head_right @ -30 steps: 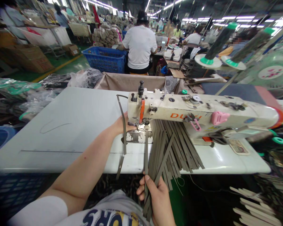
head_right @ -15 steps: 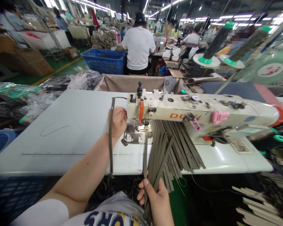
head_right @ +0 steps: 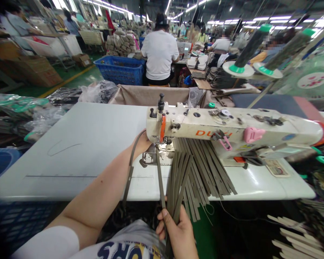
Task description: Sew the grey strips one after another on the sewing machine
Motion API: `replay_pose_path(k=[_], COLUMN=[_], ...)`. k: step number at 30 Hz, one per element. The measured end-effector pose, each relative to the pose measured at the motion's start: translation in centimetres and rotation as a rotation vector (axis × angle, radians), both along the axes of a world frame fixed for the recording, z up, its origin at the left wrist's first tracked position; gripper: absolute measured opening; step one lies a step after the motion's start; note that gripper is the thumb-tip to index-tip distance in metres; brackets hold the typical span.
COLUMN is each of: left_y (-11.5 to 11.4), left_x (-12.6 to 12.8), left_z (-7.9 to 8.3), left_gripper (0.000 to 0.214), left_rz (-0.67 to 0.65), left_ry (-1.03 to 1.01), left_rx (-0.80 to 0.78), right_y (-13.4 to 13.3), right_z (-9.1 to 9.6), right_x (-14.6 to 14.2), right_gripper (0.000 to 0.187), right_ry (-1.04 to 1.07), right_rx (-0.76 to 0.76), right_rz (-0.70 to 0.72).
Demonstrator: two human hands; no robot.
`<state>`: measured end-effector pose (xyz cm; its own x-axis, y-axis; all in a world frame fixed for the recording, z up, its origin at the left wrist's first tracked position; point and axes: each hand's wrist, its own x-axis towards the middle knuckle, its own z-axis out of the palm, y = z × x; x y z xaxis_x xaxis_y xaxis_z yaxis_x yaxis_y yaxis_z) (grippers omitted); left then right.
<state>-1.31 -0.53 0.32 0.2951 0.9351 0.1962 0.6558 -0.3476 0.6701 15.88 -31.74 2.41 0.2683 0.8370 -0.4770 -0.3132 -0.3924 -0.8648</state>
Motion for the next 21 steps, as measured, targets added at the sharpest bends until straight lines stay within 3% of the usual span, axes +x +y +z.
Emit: replay_pose_path(k=[5, 11, 21], left_y=[0.7, 1.4, 1.2], left_x=[0.3, 1.0, 0.1], left_z=[-0.5, -2.0, -1.5], left_gripper=[0.028, 0.021, 0.022], left_rz=[-0.045, 0.052, 0.006], left_ry=[0.014, 0.04, 0.008], left_rx=[-0.062, -0.015, 0.012], right_y=[0.5, 0.9, 1.1], right_z=[-0.4, -0.5, -0.2], right_x=[-0.4, -0.7, -0.6], right_gripper=[0.076, 0.066, 0.062], right_ry=[-0.011, -0.004, -0.019], right_rx=[0.008, -0.014, -0.007], right_rz=[-0.008, 0.067, 0.097])
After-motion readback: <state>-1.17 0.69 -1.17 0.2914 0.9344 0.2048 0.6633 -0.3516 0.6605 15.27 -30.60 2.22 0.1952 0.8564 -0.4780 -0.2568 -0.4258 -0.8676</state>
